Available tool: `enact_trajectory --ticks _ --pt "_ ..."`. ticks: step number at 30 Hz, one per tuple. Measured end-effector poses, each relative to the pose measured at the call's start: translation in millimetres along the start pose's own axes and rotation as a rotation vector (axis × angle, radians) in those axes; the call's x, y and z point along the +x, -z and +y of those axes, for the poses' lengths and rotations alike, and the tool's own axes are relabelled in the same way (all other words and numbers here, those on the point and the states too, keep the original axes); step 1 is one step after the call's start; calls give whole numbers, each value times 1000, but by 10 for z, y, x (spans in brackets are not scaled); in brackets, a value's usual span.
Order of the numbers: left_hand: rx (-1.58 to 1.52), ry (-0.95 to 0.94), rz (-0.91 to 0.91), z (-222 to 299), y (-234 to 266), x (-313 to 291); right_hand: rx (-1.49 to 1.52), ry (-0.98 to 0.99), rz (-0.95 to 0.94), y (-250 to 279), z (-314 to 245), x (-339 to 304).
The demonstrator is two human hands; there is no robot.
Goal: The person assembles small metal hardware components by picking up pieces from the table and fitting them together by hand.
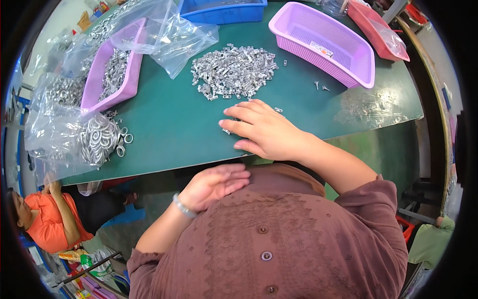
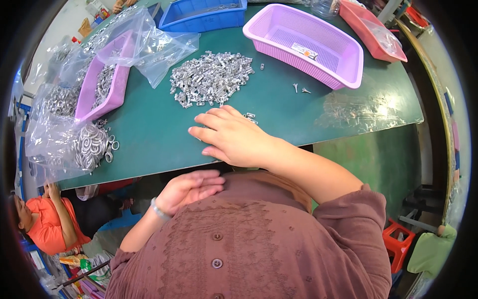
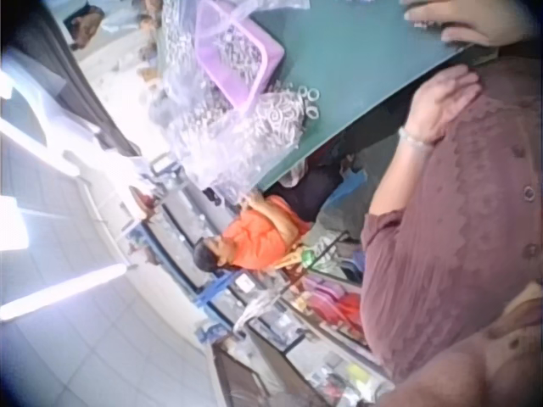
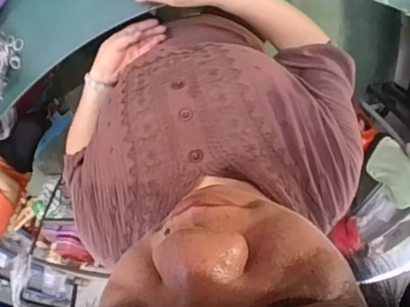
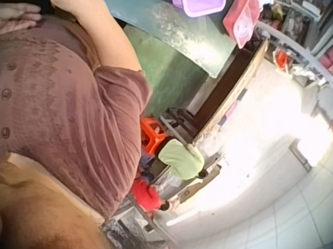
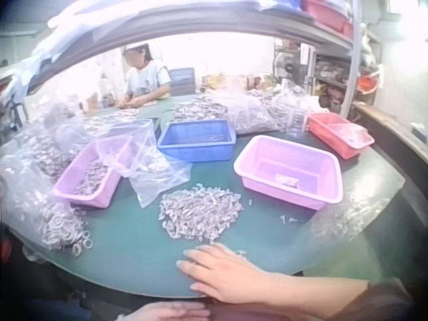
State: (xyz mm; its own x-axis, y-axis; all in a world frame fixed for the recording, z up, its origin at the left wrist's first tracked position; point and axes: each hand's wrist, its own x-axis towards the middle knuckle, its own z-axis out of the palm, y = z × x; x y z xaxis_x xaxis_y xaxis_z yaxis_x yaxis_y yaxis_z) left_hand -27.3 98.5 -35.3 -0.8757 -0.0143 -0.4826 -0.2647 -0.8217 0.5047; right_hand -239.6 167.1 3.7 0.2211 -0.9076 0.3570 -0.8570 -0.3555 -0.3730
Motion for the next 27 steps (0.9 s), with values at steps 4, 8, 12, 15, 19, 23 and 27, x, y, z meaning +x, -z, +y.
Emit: enact_trajectory --ticks 4,8,12,15,19,23,27 --pt "-418 26 -77 -165 -18 534 -17 44 -31 -111 -13 57" --pt "-689 65 -351 -219 -107 842 25 57 -74 -80 13 -36" --pt "-747 -16 -400 -207 -197 864 109 123 -29 51 5 -226" --pt "-715 -12 -346 -240 -153 898 171 -7 239 196 28 -312" --pt "-668 38 -311 -220 -164 910 231 -296 307 106 150 -417" --pt "-762 61 -391 -227 -132 925 234 -291 262 16 127 -380" --pt "-776 82 -388 -242 -108 913 177 -218 186 -30 106 -305"
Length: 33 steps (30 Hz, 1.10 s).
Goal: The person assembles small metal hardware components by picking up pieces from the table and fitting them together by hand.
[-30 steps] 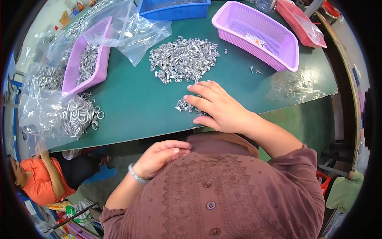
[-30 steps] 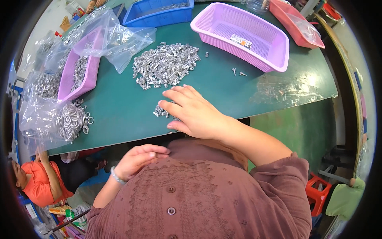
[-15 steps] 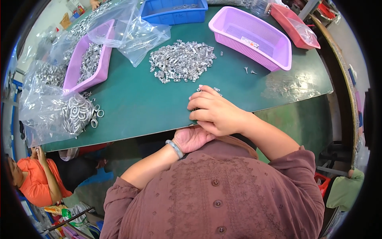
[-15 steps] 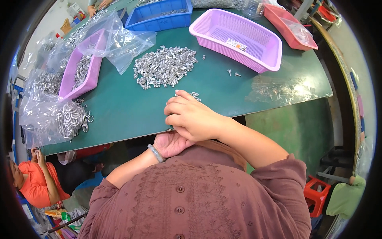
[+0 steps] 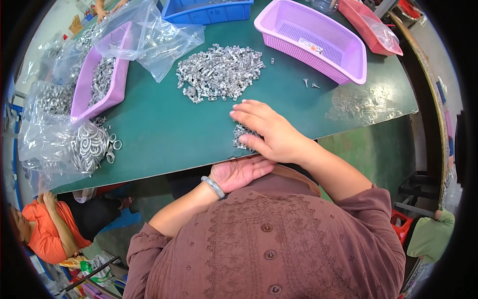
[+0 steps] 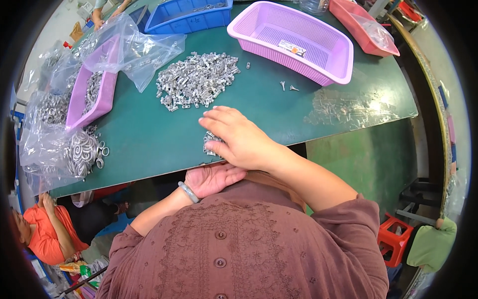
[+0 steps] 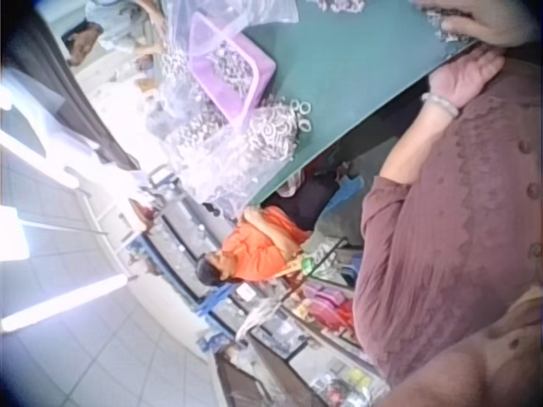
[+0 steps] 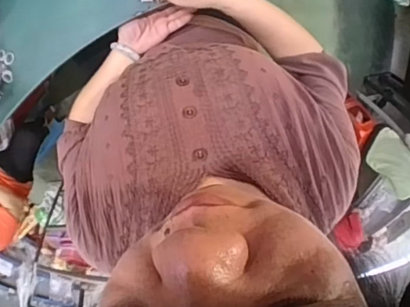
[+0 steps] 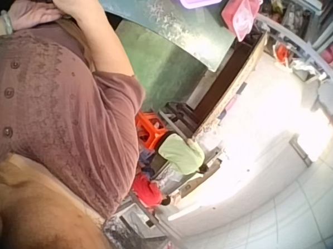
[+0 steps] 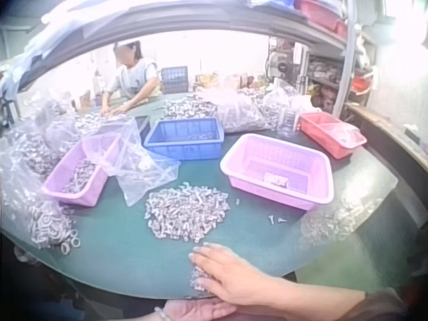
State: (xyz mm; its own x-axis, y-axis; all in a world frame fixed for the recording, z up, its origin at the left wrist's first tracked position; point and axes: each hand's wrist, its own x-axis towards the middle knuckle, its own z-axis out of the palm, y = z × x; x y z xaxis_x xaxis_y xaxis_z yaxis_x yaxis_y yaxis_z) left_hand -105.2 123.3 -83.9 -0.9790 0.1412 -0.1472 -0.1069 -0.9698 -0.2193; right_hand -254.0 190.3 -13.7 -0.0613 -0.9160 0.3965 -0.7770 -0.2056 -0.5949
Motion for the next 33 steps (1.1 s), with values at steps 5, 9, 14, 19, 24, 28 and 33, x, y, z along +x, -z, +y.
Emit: enact_trajectory --ticks 5,9,14,19,24,28,33 --pt "99 -55 50 -27 -100 -13 4 115 -93 -63 -72 -22" --pt "-154 -70 8 -26 -72 -79 42 193 -120 -104 -143 -52" --pt "-192 -156 103 -28 29 -122 33 258 -155 -143 -244 -123" --pt "-90 -158 14 -20 78 -151 124 290 -195 -133 -268 -156" --pt "-153 -104 0 -31 -42 -115 286 212 -23 -54 -227 -168" --pt "10 -154 133 -50 -106 -100 289 29 34 -66 -210 -202" --pt "-226 -188 -43 -31 123 -196 347 156 -31 -259 -297 -207"
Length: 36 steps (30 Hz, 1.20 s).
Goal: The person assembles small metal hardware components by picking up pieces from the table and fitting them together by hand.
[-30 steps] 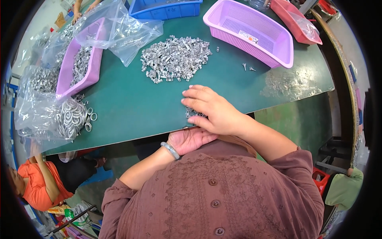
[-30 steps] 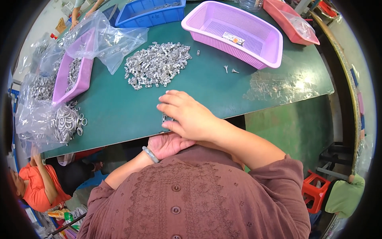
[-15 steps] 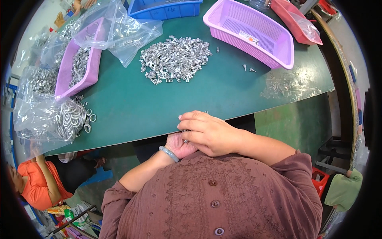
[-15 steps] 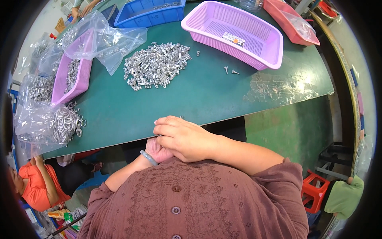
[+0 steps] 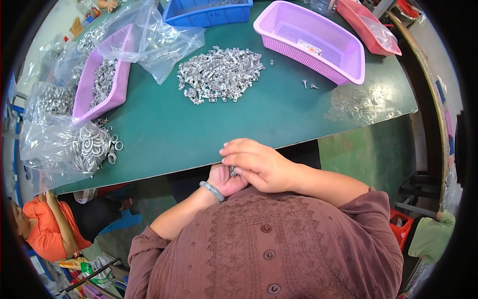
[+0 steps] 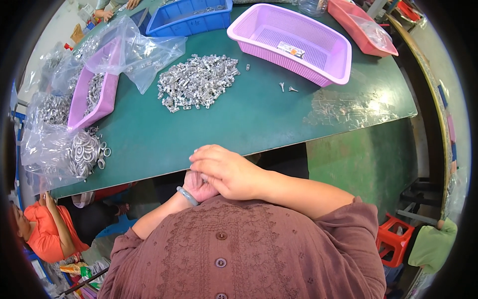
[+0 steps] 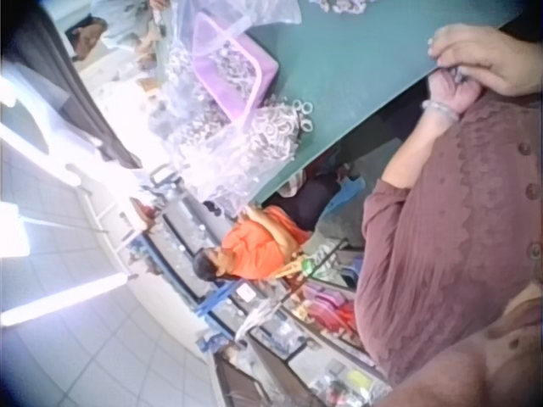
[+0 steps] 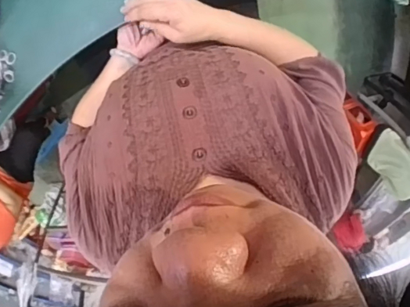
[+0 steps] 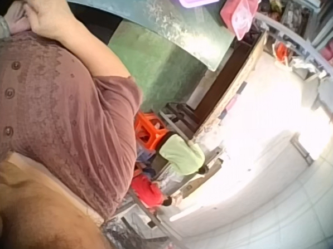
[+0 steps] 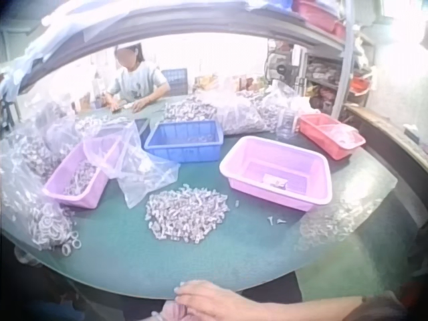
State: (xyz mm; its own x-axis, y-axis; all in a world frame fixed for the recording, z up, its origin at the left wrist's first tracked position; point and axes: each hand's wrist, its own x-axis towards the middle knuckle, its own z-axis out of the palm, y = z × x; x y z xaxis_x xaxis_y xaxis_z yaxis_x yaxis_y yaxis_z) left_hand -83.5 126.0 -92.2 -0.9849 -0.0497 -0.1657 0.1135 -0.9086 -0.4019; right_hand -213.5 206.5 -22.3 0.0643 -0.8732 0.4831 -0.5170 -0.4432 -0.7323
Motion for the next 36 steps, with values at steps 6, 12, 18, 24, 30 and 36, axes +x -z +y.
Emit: enact_trajectory --ticks 6,12,18,24,30,36 --pt "462 -19 409 -43 -209 -60 164 100 -118 -34 -71 -34" --pt "645 -88 377 -36 -268 -225 193 115 -204 -21 -142 35" --pt "520 -95 501 73 -427 -641 125 28 -97 184 -215 176" --pt "339 -366 187 264 -996 -807 67 -36 -50 314 -151 352" --pt "320 -701 -123 965 -2108 -374 85 -76 -8 391 -14 460" --pt "608 -1172 96 1618 -3107 93 -117 -68 -60 481 136 654"
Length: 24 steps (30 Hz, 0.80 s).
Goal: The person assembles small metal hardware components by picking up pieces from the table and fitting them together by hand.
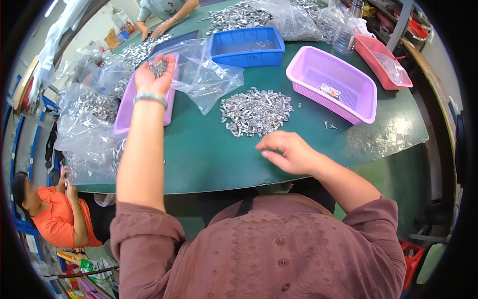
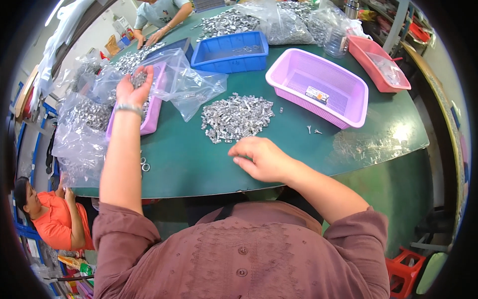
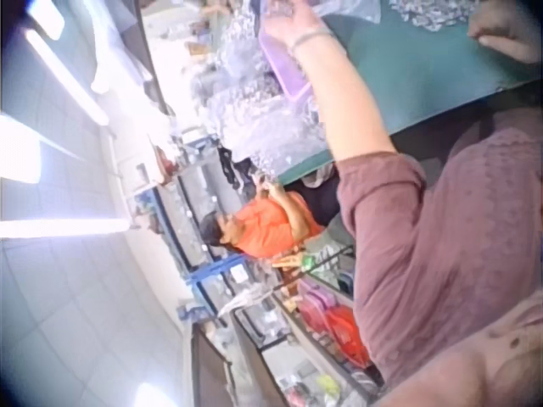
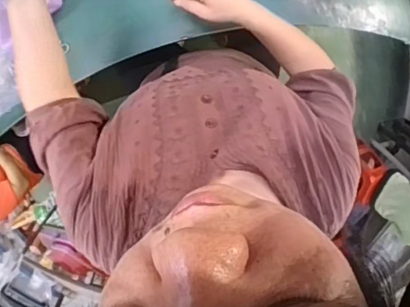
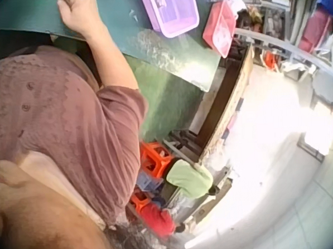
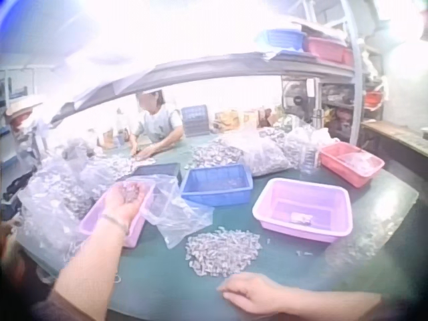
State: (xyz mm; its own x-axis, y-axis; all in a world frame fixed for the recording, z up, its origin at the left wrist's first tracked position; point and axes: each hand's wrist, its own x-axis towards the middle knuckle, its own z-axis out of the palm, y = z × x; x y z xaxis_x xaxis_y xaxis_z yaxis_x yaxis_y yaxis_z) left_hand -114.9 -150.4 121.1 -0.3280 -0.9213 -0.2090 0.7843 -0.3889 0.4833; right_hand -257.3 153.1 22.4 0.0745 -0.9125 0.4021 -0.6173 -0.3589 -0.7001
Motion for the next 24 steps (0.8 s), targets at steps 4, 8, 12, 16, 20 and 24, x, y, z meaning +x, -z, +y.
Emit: enact_trajectory --ticks 4,8,12,16,20,24 --pt "665 -89 33 -256 -81 289 -277 -2 67 101 203 121" --pt "1117 -258 -102 -306 40 238 -437 10 105 55 335 314" --pt "1182 -822 -306 -414 127 -233 -553 50 96 -82 419 498" --pt "1166 -862 -570 -646 443 -714 -607 13 60 -143 447 580" --pt "1332 -439 -610 -908 838 -873 -527 57 88 -178 425 611" --pt "1367 -290 -708 -1023 947 -852 -505 68 129 -175 502 604"
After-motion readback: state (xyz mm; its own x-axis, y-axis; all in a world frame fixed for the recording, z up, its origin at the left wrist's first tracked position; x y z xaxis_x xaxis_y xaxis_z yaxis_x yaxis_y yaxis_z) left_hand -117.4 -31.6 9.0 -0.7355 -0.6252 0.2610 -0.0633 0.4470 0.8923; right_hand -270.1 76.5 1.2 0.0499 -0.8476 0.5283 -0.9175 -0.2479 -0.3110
